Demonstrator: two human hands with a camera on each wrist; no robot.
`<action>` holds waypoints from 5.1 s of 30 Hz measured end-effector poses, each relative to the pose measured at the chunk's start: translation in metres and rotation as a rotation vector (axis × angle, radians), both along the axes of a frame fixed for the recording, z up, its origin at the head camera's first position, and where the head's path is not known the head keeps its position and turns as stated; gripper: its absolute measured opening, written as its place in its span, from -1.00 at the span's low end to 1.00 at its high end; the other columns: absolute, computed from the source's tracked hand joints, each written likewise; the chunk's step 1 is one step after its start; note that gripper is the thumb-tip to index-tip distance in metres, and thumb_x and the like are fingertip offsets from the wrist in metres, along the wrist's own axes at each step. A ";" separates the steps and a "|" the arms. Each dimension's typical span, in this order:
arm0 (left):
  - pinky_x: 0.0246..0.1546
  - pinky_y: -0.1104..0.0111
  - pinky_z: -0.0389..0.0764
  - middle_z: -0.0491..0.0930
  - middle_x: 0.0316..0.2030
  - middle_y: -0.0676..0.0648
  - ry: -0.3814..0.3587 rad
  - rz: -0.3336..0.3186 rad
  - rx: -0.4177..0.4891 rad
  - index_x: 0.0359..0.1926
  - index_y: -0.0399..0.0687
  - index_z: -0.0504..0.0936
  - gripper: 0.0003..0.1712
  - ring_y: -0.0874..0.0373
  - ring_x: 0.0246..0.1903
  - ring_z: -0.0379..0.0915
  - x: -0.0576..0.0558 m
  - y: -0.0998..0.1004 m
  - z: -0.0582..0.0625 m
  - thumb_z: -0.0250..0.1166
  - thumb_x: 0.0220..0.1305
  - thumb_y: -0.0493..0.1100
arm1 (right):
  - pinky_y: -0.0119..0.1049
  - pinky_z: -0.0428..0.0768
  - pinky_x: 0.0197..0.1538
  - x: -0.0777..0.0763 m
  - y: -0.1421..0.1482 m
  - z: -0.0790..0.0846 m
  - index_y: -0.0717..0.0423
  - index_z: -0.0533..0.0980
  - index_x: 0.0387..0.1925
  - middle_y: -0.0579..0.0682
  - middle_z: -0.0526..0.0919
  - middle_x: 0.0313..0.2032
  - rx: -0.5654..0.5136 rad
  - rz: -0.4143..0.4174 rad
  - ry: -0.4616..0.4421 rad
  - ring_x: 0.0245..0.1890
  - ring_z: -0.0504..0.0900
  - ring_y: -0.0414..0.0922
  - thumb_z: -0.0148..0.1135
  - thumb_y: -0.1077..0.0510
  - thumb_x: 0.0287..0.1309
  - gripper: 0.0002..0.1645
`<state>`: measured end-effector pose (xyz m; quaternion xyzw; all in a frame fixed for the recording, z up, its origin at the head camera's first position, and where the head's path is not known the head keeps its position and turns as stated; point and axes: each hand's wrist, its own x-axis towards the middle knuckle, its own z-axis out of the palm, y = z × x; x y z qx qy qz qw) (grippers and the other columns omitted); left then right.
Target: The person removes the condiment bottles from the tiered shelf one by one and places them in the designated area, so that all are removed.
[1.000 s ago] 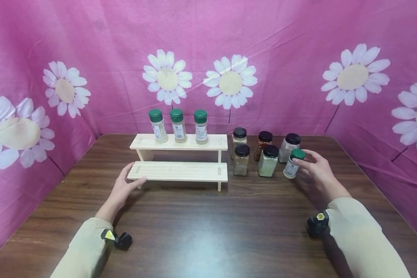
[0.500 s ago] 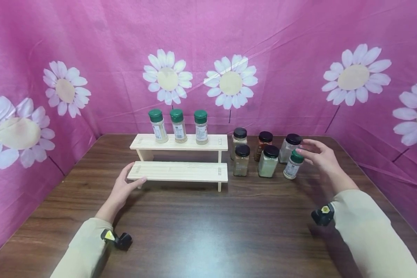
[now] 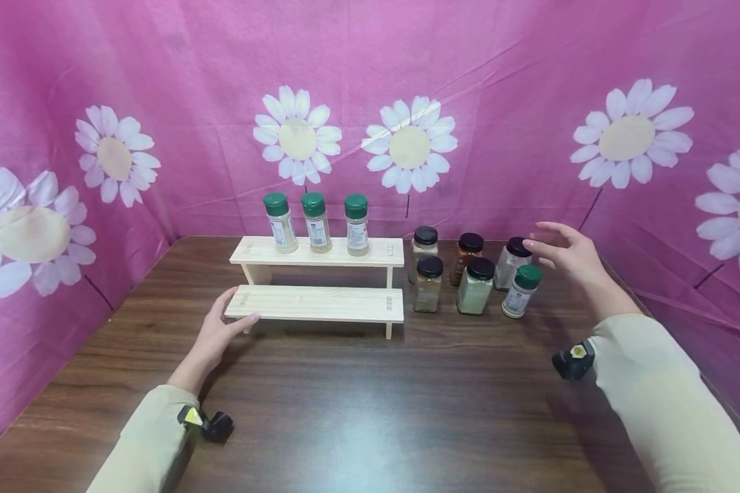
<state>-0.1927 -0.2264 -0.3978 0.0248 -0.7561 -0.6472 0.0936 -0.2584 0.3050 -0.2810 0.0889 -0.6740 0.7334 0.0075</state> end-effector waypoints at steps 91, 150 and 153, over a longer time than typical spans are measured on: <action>-0.04 0.34 0.15 0.21 0.08 -0.19 0.003 -0.003 0.006 0.24 -0.20 0.01 -0.12 0.10 -0.02 0.15 0.001 0.000 -0.001 0.30 -0.07 -0.36 | -0.10 0.29 0.00 -0.040 -0.233 0.020 0.13 0.26 0.11 0.12 0.40 -0.02 0.339 0.145 0.049 -0.02 0.35 -0.02 0.25 0.14 -0.05 -0.36; -0.09 0.38 0.18 0.20 0.09 -0.19 -0.015 -0.005 -0.002 0.25 -0.16 0.00 -0.12 0.10 -0.03 0.15 0.002 0.000 -0.001 0.30 -0.06 -0.33 | -0.17 0.43 -0.22 0.021 -0.170 0.011 0.26 0.32 0.03 0.02 0.51 -0.25 0.325 0.208 0.043 -0.27 0.45 -0.14 0.29 0.22 -0.11 -0.40; -0.09 0.37 0.18 0.20 0.08 -0.19 -0.015 -0.004 -0.002 0.25 -0.16 0.01 -0.12 0.10 -0.03 0.15 0.002 0.000 -0.001 0.30 -0.06 -0.33 | -0.17 0.44 -0.19 0.024 -0.165 0.007 0.25 0.35 0.00 -0.04 0.52 -0.29 0.295 0.206 0.039 -0.28 0.46 -0.17 0.29 0.25 -0.12 -0.43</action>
